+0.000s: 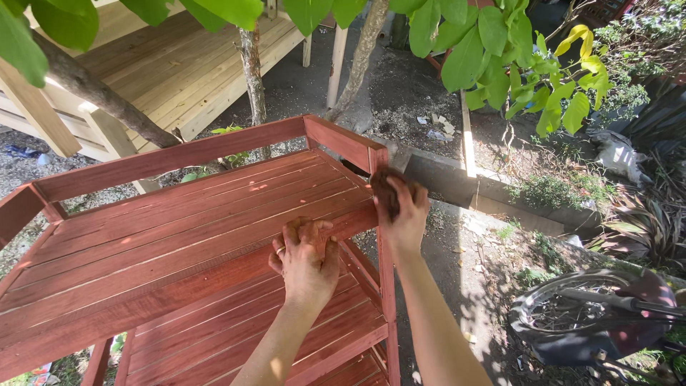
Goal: The person wipes a red stain or finish onto a wooden slatted shelf unit using a brown cloth, working over the rails, legs and shelf surfaces. They dip and wring the cloth in a bowl of red liquid on a metal cart, then resume wiping the furniture, including its underside and edges.
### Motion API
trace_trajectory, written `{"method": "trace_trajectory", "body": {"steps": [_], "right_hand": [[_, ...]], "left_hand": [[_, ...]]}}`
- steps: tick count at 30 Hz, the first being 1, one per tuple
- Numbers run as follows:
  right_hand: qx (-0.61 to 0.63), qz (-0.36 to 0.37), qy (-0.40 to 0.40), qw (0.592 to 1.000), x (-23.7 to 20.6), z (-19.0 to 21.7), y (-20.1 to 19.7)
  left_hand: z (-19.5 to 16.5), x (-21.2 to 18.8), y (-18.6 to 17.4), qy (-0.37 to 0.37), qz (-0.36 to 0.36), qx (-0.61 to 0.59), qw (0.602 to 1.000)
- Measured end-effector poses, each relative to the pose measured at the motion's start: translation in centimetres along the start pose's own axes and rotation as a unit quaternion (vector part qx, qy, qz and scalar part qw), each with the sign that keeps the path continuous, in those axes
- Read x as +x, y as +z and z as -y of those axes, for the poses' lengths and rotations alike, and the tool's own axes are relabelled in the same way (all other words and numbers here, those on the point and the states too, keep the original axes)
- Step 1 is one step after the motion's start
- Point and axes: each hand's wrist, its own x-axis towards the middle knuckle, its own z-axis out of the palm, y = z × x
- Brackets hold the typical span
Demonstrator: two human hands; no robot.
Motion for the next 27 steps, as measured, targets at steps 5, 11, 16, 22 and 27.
{"method": "trace_trajectory", "body": {"steps": [5, 11, 16, 22, 27], "right_hand": [[0.078, 0.067, 0.114, 0.988, -8.2, -0.5, -3.5], [0.060, 0.131, 0.235, 0.961, -3.6, -1.3, -4.5], [0.093, 0.067, 0.068, 0.991, 4.4, -2.6, -0.7], [0.078, 0.045, 0.022, 0.996, -7.0, -5.4, 0.4], [-0.019, 0.161, 0.131, 0.978, -23.6, -8.1, -3.2]], "left_hand": [[0.9, -0.5, 1.5, 0.012, -0.012, 0.005, 1.000], [0.7, 0.2, 2.3, -0.003, 0.027, 0.018, 0.999], [-0.6, 0.2, 2.9, -0.026, 0.047, 0.014, 0.998], [-0.5, -0.9, 4.0, -0.027, 0.061, 0.018, 0.998], [0.8, -2.4, 5.9, -0.047, 0.106, 0.027, 0.993]]}}
